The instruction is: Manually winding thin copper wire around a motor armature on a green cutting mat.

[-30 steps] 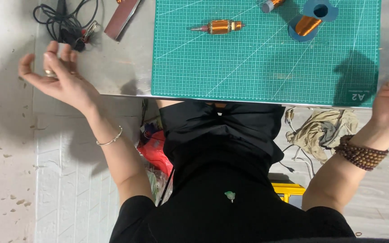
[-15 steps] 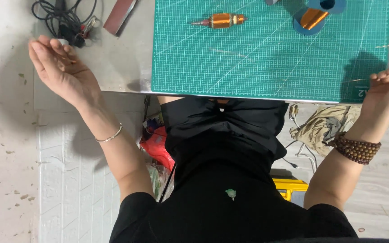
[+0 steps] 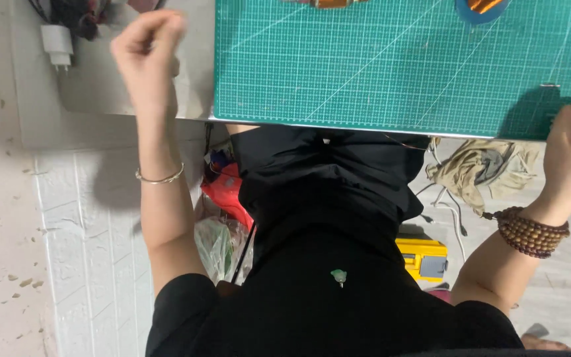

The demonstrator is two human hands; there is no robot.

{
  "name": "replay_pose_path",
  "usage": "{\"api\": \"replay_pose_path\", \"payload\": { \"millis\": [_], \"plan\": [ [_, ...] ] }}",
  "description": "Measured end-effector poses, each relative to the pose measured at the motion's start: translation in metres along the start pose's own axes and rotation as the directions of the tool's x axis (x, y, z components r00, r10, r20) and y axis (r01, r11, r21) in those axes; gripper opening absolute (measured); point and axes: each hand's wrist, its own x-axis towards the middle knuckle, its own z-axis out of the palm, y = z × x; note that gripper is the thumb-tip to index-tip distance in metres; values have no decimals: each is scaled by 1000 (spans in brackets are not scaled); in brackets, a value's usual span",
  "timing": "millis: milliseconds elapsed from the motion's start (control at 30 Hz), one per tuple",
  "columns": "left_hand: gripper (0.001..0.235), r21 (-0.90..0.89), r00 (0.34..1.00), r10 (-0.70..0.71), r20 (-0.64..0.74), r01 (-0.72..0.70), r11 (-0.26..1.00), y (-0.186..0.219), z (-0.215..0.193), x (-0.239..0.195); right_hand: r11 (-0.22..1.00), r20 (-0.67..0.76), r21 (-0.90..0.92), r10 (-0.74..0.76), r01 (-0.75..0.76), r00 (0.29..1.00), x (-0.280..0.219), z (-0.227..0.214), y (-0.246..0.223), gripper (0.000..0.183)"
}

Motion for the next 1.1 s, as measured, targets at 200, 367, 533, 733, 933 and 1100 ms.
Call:
{"api": "replay_pose_path", "payload": {
  "millis": [200,367,533,733,933,1100],
  "plan": [
    [12,281,917,291,271,-365,888,-9,43,0,992,212,-128,40,-13,976,1,-25,-32,17],
    [15,286,849,419,321,-509,812,-20,63,5,981,304,-146,-79,129,949,4,-33,-51,31],
    [8,230,863,398,312,-475,849,-11,73,-6,992,417,-20,-106,126,903,15,-52,-90,53],
    [8,247,815,474,334,-561,790,6,73,-21,930,505,251,-364,270,783,42,-83,-150,100],
    [7,427,731,581,357,-681,595,14,76,-45,604,53,322,-780,729,623,58,-42,-246,36],
    [7,468,704,616,354,-703,535,16,76,-64,460,-34,275,-873,844,487,58,13,-293,19]
  ]
}}
